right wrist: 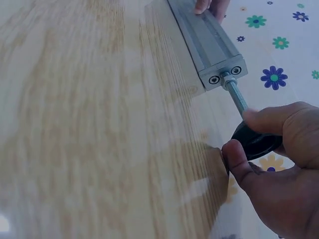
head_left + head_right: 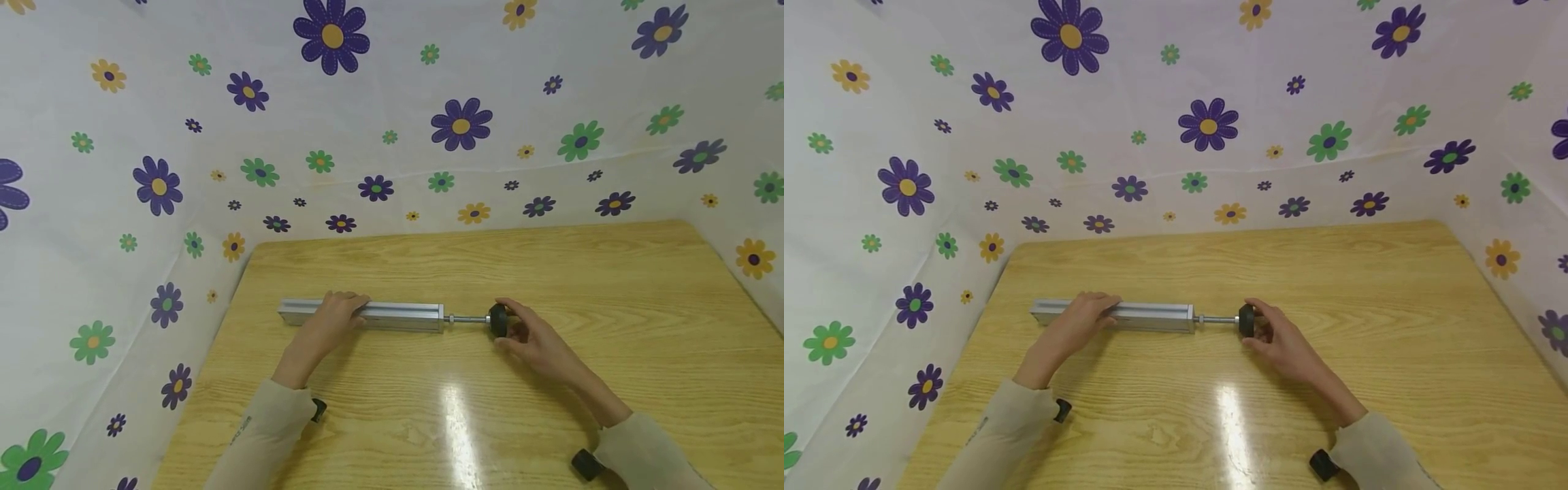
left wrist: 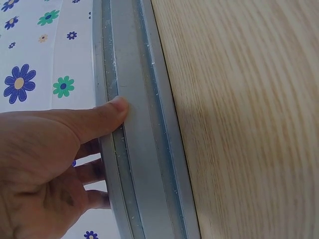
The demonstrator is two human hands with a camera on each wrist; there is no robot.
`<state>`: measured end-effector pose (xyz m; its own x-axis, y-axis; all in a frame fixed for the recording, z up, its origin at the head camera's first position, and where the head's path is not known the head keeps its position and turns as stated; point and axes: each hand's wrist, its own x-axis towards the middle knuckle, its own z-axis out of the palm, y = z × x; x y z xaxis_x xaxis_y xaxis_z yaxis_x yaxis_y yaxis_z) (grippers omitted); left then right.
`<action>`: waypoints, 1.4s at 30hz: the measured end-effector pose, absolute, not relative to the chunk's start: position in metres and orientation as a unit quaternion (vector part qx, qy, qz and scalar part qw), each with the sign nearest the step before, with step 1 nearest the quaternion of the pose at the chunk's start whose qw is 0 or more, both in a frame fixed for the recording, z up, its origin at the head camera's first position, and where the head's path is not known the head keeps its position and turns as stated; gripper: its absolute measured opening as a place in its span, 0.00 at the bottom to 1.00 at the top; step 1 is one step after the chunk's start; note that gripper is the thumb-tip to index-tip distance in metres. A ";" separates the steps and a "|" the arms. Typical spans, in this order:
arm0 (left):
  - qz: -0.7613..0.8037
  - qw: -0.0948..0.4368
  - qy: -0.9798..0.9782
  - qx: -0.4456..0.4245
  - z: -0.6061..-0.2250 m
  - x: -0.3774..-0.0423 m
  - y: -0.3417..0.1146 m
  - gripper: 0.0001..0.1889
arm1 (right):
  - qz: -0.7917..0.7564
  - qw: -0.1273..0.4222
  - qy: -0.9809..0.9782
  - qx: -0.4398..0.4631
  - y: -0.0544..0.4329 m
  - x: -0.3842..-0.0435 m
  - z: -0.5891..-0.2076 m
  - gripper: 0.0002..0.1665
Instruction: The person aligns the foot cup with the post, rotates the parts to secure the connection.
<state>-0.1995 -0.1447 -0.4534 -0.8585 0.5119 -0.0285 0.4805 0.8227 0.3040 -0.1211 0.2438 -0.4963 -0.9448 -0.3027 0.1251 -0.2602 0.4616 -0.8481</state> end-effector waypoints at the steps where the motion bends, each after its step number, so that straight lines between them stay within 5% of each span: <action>1: 0.145 0.054 0.953 0.261 -0.454 -0.200 -0.145 0.23 | -0.489 0.018 0.856 -0.167 0.244 -0.121 -0.497 0.40; 23: 0.143 0.057 0.954 0.257 -0.456 -0.201 -0.144 0.23 | -0.525 0.067 0.836 -0.145 0.250 -0.126 -0.499 0.33; 36: 0.147 0.061 0.957 0.244 -0.455 -0.199 -0.144 0.23 | -0.524 0.040 0.838 -0.143 0.244 -0.125 -0.498 0.30; 42: 0.149 0.060 0.954 0.254 -0.456 -0.200 -0.145 0.23 | -0.495 0.016 0.855 -0.151 0.242 -0.125 -0.501 0.39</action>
<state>-0.1997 -0.1447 -0.4556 -0.8637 0.5026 -0.0381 0.4670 0.8264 0.3146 -0.1250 0.2416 -0.5013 -0.9538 -0.2745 0.1217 -0.2423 0.4643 -0.8519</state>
